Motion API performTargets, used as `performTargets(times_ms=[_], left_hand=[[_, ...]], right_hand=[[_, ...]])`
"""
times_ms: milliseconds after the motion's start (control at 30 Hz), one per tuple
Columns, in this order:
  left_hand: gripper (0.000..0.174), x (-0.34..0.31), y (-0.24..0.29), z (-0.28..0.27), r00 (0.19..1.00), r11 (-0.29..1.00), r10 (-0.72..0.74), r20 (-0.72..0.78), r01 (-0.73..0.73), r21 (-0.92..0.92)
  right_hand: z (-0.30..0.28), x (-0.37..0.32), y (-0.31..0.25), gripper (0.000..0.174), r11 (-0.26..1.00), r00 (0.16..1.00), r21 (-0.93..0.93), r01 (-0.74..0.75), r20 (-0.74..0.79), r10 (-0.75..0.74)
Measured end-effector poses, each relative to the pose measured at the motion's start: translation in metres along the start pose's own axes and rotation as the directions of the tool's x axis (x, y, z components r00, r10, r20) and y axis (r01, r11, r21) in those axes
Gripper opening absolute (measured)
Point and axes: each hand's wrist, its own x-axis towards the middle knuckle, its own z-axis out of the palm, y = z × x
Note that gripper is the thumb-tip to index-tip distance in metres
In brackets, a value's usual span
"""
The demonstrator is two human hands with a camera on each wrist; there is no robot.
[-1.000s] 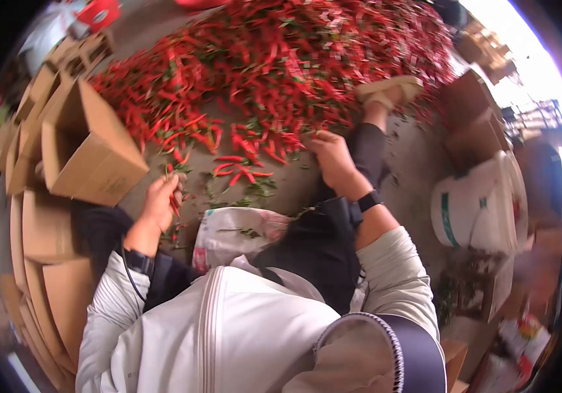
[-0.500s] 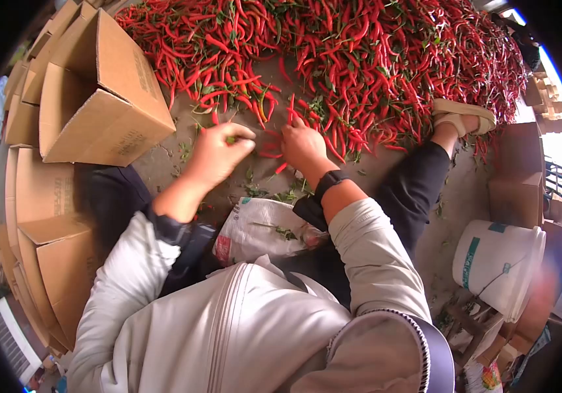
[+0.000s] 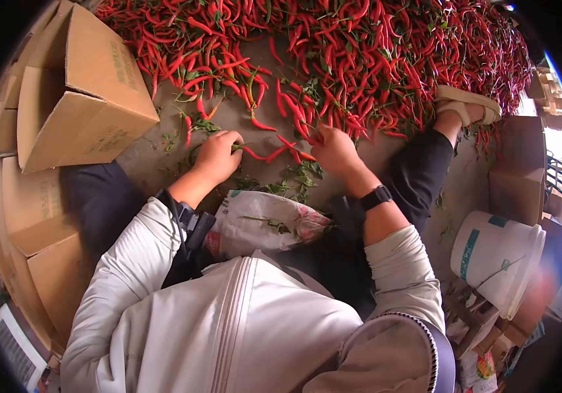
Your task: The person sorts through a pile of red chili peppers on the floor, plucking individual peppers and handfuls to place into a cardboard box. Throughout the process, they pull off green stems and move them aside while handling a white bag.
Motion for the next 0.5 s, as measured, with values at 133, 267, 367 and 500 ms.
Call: performTargets(times_ms=[133,267,367,500], left_hand=[[0.014,-0.008,0.01,-0.019,0.998,0.996,-0.056,-0.032,0.054,-0.067],[0.018,-0.018,0.013,-0.029,0.992,0.987,-0.103,-0.066,0.094,-0.13],[0.019,-0.023,0.017,-0.032,0.989,0.985,-0.143,-0.042,0.138,-0.102],[0.019,-0.034,0.016,-0.034,0.993,0.989,-0.122,0.003,0.121,0.086]], right_hand=[[0.016,-0.008,-0.013,0.033,0.856,0.991,-0.502,0.122,0.022,-0.129],[0.017,-0.009,-0.012,0.032,0.807,0.986,-0.568,0.164,0.067,-0.153],[0.017,-0.01,-0.004,0.032,0.796,0.988,-0.585,0.154,0.067,-0.142],[0.003,-0.019,-0.018,0.032,0.893,0.999,-0.451,-0.017,-0.033,0.002]])
